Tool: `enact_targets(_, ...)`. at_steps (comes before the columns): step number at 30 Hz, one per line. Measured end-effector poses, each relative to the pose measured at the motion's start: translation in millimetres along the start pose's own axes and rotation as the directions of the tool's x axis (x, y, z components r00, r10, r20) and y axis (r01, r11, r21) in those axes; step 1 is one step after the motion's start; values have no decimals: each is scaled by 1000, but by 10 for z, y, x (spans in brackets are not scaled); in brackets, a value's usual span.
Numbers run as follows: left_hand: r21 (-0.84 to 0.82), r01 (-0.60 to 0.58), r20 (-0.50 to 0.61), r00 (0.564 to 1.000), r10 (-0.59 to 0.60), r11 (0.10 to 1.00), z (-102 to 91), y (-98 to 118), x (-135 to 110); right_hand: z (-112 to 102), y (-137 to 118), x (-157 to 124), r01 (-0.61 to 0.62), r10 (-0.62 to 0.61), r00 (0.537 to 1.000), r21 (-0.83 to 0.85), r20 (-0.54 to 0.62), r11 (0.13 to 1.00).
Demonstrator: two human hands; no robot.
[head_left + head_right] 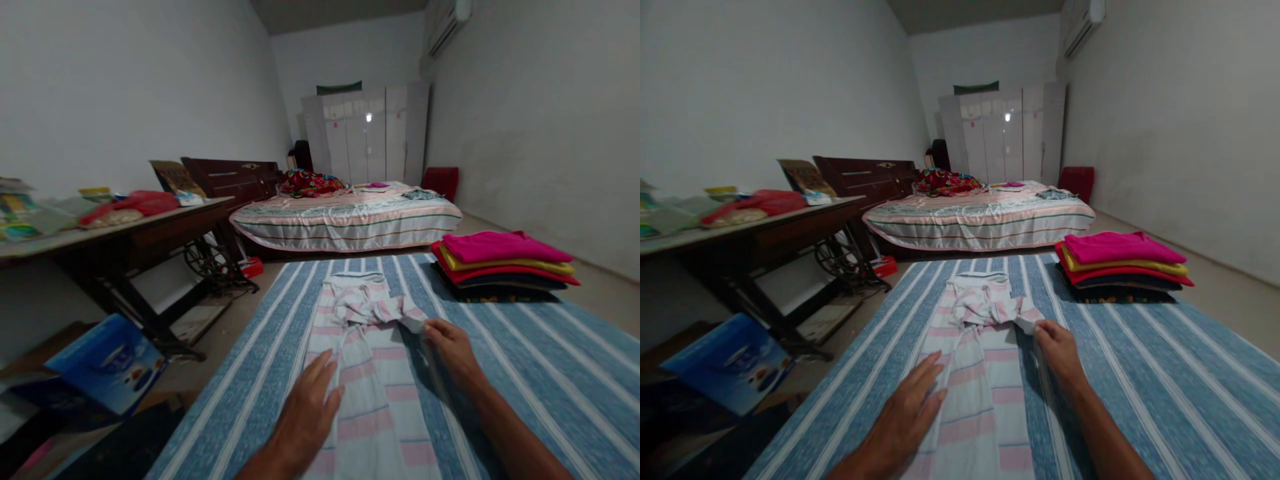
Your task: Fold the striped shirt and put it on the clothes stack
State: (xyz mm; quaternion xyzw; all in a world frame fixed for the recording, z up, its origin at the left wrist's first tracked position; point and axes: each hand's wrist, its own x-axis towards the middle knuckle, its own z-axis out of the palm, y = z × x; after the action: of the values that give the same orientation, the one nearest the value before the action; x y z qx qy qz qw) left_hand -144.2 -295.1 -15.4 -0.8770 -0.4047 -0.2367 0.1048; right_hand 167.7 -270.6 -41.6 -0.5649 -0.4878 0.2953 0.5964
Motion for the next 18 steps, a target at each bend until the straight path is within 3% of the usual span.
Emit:
enact_targets(1,-9,31,18,999,-31,999,32,-87,188,-92,-8,30,-59,67,996,158,-50,986)
enact_targets(3,-6,68,71,995,-68,998,145,-205,538,-302,-6,95,-123,210,968,470,-137,874)
enact_targets(5,4,110,126,986,-110,994,282,-228,829,-521,23,154,-119,314,928,638,-202,761)
enact_targets(8,40,170,191,966,-175,985,449,-123,1130,-786,77,200,-95,413,869,726,-274,682)
enact_targets(11,118,199,255,941,-223,973,542,8,1296,-925,48,197,-83,459,833,749,-309,657)
enact_targets(15,139,219,282,926,-250,966,618,24,1391,-1000,-108,177,-56,412,862,752,-295,656)
enact_targets(18,-23,317,221,926,-305,948,662,-81,1416,-1049,-140,176,-16,391,861,752,-325,660)
